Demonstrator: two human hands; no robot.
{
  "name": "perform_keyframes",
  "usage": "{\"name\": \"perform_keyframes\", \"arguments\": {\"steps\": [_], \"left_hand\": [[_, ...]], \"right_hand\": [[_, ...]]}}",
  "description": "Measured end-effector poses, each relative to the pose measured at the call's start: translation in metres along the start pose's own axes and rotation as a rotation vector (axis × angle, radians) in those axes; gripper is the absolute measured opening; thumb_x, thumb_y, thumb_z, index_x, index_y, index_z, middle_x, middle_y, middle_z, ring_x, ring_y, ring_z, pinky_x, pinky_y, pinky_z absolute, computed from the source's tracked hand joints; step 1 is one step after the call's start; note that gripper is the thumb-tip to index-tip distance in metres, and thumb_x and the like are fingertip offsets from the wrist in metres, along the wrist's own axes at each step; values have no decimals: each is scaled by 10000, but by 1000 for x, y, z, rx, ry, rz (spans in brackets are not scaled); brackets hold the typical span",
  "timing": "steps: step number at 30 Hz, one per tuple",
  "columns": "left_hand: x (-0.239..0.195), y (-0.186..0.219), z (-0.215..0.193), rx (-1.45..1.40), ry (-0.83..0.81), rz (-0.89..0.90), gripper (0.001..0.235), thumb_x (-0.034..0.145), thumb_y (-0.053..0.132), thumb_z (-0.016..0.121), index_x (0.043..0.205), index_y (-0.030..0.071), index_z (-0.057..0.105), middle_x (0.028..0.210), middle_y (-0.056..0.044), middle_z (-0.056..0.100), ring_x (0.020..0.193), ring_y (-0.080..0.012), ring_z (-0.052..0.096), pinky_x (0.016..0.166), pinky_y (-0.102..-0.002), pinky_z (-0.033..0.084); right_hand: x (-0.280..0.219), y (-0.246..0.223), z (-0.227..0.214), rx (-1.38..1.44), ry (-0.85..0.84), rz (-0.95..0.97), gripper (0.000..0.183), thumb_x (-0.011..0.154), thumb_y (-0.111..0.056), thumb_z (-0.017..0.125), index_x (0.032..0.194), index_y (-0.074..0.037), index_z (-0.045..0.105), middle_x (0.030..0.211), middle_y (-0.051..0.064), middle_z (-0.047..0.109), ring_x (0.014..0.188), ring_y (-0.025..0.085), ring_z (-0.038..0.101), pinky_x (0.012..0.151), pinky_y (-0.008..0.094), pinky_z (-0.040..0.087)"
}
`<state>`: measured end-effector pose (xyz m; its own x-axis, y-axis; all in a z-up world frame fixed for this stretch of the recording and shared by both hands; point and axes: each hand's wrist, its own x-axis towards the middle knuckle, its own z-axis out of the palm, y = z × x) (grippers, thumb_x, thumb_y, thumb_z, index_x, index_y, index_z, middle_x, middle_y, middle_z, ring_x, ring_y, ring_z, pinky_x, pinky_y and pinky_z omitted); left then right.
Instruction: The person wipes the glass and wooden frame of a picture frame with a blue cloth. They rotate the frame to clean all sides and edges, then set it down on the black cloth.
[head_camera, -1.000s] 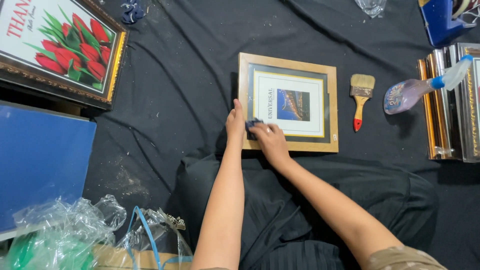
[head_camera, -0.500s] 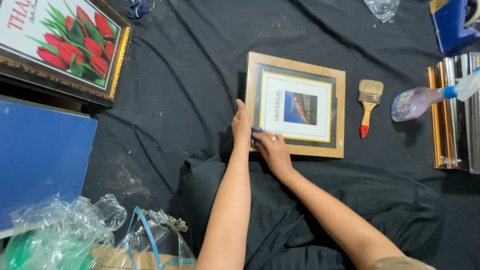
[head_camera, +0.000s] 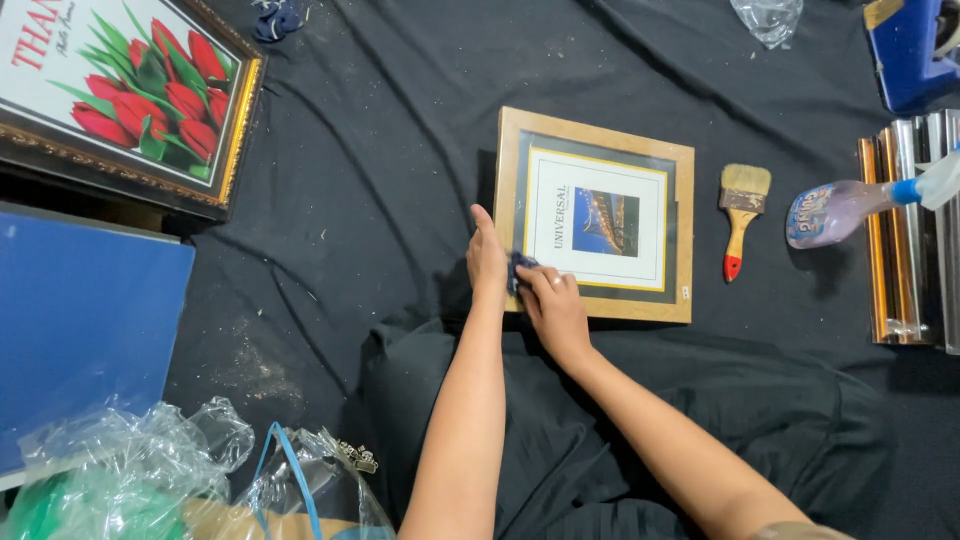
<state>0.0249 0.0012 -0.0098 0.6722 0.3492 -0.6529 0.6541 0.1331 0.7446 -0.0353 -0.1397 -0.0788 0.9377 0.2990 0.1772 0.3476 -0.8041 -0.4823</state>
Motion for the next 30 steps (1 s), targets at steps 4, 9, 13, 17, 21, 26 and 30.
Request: {"name": "perform_keyframes", "arguments": {"steps": [4,9,13,17,21,26,30], "left_hand": [[5,-2,3,41,3,13,1001,958,776,108,1475,16,506,1500,-218,523,1448,-416,401,1245,-502,269],[5,-3,8,111,18,7,1005,942,809,90,1489,79,513,1503,-172,537,1450,-370,423,1236,-480,294],[3,0,7,106,32,6,999,949,800,93,1484,72,520,1505,-175,536,1451,-369,425,1234,-478,296],[5,0,6,75,31,-16,1029,943,816,67,1490,67,514,1517,-174,521,1459,-365,411,1231,-476,291],[2,1,7,68,35,-39,993,964,776,74,1514,55,478,1537,-194,495,1465,-380,400,1229,-493,284],[3,-2,10,88,47,-12,974,974,772,93,1507,57,486,1525,-201,507,1457,-387,412,1223,-502,287],[-9,8,10,111,60,-21,938,979,757,125,1487,67,508,1507,-199,527,1449,-387,420,1227,-502,287]], "right_hand": [[32,9,12,-24,25,4,278,944,-176,717,1200,-270,668,1064,-45,626,896,229,606,794,361,544],[134,31,40,-115,202,56,190,972,-200,704,1157,-210,664,1033,22,603,908,282,606,831,385,531],[172,37,43,-72,212,95,213,988,-191,677,1194,-234,643,1078,-24,584,947,229,599,862,342,528],[120,22,20,-19,153,82,244,978,-196,693,1216,-241,657,1084,10,611,955,300,620,886,406,524],[58,16,12,-25,112,112,272,973,-207,696,1225,-302,653,1115,-50,608,984,224,593,886,330,503],[140,38,48,-31,241,54,236,974,-181,708,1197,-244,665,1081,-15,608,934,256,602,851,366,498],[208,56,61,-168,301,47,311,933,-195,733,1217,-290,648,1113,-41,603,967,236,593,830,365,519]]}}
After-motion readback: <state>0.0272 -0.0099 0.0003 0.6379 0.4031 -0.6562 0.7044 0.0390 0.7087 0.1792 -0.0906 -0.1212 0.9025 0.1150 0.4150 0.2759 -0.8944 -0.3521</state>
